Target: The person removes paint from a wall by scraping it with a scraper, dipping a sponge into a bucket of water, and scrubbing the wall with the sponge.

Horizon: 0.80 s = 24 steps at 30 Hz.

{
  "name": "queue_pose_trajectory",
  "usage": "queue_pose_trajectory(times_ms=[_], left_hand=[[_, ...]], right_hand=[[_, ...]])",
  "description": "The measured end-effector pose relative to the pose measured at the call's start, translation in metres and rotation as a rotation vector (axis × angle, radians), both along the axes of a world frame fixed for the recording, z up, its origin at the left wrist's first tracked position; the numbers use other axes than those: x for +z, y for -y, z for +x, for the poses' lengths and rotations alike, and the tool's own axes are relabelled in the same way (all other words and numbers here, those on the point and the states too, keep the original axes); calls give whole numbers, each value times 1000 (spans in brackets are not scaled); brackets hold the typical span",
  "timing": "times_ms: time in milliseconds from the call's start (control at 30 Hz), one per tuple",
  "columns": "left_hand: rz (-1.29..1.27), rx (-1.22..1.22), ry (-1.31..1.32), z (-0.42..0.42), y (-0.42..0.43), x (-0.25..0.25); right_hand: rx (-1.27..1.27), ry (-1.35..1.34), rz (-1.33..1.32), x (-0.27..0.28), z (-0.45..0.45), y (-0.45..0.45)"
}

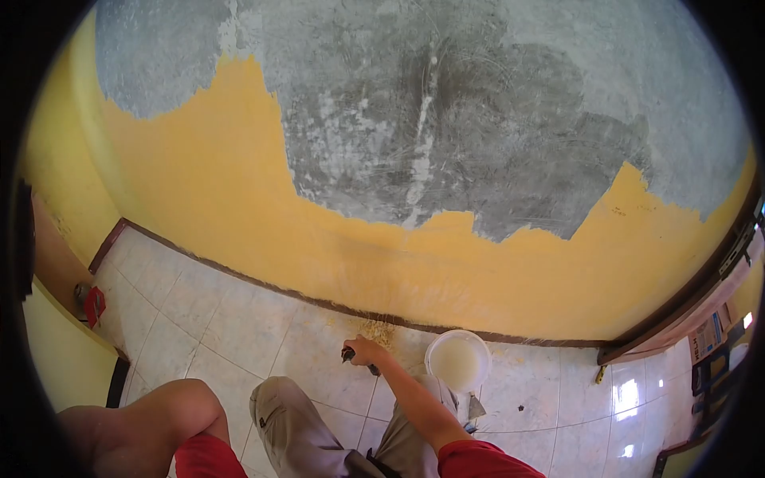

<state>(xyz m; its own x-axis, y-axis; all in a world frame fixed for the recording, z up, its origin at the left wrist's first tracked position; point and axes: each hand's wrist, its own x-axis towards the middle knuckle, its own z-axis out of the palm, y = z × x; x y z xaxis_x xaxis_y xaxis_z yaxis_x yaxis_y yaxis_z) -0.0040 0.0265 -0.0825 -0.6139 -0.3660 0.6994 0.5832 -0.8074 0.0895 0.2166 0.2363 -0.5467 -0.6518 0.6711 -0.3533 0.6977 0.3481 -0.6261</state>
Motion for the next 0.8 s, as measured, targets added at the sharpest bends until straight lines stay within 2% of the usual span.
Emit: queue_pose_trajectory(times_ms=[67,200,300,367,400,467,533,600,633,667,700,767,800], left_hand=[[5,-21,3,2,-5,-3],[-3,-75,-6,6,-17,-2],[18,-121,-20,7,-23,1],[44,-151,-35,7,-26,4],[63,-164,-43,5,-26,6],[107,-205,-79,2,-28,13],[161,-241,-137,-4,-34,24],[243,-274,-245,-14,-47,44],[292,-286,-338,-19,-59,60],[319,-278,-437,-24,-75,75],[300,-240,-541,-30,-95,90],[89,-28,-710,-37,-155,108],[-12,-141,-638,-18,-202,104]], right_hand=[[-7,30,-9,6,10,-7],[-37,-84,32,13,1,9],[-68,-157,91,38,2,19],[-144,-327,274,66,1,26],[-146,-326,283,85,1,23],[-200,-469,523,138,9,14],[-211,-459,758,205,26,-6],[-374,-447,798,292,48,-20],[-402,-501,961,329,61,-31],[-388,-417,1367,363,74,-51],[-486,-393,1473,404,82,-48],[-473,-335,1827,468,109,-67],[-496,-311,2015,496,116,-77]])
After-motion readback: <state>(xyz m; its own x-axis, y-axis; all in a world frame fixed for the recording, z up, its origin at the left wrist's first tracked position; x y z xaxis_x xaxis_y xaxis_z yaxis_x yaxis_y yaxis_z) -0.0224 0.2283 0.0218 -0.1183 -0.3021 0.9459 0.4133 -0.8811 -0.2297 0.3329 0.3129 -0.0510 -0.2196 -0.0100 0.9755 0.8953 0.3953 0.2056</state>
